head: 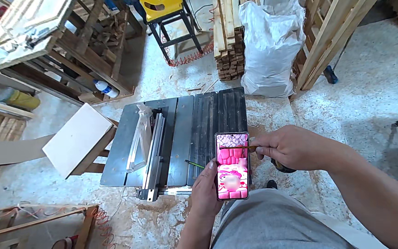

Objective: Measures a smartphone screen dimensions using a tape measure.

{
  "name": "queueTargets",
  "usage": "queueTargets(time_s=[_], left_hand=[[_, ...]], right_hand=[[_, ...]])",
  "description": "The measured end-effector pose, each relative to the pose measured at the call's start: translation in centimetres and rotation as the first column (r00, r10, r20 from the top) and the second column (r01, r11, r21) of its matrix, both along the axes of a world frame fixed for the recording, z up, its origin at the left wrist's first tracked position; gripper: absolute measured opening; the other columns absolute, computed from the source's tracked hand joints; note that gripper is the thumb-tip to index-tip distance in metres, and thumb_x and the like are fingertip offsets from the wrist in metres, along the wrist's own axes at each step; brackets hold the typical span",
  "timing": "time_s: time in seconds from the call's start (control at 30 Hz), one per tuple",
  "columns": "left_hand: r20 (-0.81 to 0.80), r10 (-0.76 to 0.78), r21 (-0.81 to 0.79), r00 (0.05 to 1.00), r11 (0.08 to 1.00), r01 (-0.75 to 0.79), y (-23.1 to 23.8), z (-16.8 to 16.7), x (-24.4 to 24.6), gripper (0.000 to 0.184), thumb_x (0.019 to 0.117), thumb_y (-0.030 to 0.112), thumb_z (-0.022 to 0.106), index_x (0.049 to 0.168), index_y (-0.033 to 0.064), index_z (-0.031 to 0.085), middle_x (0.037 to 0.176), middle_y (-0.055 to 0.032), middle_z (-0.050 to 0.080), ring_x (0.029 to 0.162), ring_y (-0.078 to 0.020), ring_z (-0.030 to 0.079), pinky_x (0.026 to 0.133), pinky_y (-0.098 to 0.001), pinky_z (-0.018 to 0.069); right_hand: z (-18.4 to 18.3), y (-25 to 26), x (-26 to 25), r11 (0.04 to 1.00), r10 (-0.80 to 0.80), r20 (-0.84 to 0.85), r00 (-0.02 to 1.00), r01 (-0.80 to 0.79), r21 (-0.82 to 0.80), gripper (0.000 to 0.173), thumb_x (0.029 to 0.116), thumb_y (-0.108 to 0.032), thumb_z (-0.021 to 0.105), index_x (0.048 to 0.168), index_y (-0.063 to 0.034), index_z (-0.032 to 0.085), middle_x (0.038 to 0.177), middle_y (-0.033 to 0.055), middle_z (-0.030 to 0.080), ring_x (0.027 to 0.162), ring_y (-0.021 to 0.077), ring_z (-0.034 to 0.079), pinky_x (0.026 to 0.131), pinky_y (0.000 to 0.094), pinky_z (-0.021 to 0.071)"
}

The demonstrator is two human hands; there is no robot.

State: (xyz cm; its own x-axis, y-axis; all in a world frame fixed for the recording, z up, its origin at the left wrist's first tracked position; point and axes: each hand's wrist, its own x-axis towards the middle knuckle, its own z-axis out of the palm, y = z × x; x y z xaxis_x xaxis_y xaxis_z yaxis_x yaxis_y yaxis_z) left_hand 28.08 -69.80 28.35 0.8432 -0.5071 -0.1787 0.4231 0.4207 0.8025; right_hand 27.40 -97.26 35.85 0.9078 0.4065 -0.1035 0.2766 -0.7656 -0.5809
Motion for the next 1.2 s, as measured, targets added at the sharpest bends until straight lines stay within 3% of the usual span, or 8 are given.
queueTargets(time_s=[0.33,1.2], left_hand=[[0.005,0.01,0.023,1.0,1.0,-0.01,-0.3,-0.1,0.0,0.046,0.1117,0.037,0.033,0.134,0.0087,0.061,0.117,-0.0167,0.071,0.104,-0.0242,0.072,0.091,-0.0467,0.0608],[-0.009,0.013,0.025,1.0,1.0,-0.012,-0.6,0.1,1.0,0.047,0.112,0.037,0.032,0.136,0.0083,0.061,0.119,-0.0176,0.07,0.106,-0.0246,0.072,0.092,-0.0472,0.0603]], right_hand=[[-0.4,-0.1,0.4,1.0,0.017,0.03,0.999,-0.017,0.0,0.03,0.1112,-0.033,0.042,0.113,-0.026,0.071,0.086,-0.015,0.07,0.075,-0.0029,0.064,0.068,0.0244,0.0555],[0.1,-0.5,1.2,1.0,0.007,-0.004,1.0,-0.007,0.003,0.03,0.1115,-0.033,0.042,0.114,-0.0258,0.071,0.087,-0.0153,0.07,0.077,-0.0034,0.065,0.069,0.0238,0.0556]])
